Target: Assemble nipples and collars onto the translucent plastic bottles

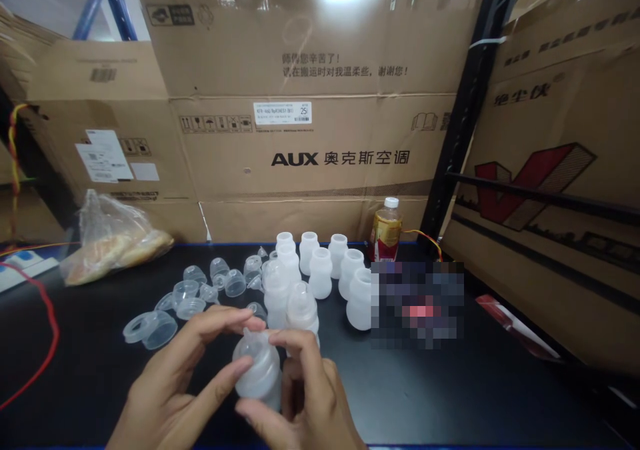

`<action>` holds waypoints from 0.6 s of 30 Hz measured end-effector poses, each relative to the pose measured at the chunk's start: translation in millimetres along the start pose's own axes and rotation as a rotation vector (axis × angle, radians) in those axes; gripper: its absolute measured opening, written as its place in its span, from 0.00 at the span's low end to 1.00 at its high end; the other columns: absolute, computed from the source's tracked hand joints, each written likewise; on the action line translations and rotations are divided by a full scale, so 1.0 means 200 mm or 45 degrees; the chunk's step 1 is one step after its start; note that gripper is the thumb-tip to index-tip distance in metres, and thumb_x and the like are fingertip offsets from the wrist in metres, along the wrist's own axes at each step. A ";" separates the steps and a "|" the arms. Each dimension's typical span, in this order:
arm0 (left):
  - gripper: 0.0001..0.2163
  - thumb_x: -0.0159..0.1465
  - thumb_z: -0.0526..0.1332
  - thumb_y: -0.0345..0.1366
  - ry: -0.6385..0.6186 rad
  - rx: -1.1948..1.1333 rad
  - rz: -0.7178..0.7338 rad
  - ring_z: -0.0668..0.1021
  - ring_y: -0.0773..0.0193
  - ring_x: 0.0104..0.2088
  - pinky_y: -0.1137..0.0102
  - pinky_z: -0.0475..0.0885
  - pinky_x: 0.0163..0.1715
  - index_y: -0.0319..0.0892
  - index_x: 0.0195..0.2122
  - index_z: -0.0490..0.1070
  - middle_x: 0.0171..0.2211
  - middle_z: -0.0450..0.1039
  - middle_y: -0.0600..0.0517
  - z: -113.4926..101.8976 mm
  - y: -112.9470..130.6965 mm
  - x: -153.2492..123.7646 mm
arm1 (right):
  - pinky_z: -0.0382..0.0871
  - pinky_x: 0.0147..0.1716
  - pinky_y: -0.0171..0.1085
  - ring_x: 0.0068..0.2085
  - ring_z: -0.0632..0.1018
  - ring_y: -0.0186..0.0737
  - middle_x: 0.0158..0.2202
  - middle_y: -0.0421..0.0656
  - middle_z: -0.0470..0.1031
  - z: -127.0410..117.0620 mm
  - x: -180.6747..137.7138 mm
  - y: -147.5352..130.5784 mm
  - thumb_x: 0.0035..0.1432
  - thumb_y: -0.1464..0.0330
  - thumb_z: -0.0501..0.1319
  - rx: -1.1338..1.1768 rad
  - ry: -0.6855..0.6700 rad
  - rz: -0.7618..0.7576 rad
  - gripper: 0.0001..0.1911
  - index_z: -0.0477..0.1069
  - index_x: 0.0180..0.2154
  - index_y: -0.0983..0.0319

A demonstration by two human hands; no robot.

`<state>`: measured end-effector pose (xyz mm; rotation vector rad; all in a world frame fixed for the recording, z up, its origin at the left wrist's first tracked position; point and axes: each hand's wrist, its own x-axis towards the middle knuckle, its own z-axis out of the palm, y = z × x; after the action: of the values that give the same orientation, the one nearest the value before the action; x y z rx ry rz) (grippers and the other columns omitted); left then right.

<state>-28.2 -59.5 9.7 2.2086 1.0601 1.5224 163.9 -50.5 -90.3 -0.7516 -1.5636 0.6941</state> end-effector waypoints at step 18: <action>0.12 0.79 0.60 0.48 -0.307 0.221 -0.202 0.84 0.52 0.62 0.54 0.78 0.66 0.58 0.57 0.81 0.58 0.84 0.51 -0.17 -0.27 0.19 | 0.71 0.20 0.30 0.20 0.71 0.27 0.60 0.39 0.87 -0.01 -0.01 0.01 0.64 0.53 0.78 -0.115 0.036 -0.116 0.27 0.73 0.60 0.36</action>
<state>-73.6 -2.2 20.0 2.2859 1.2930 1.1042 166.9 -51.2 -92.4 -0.7488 -1.6013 0.5471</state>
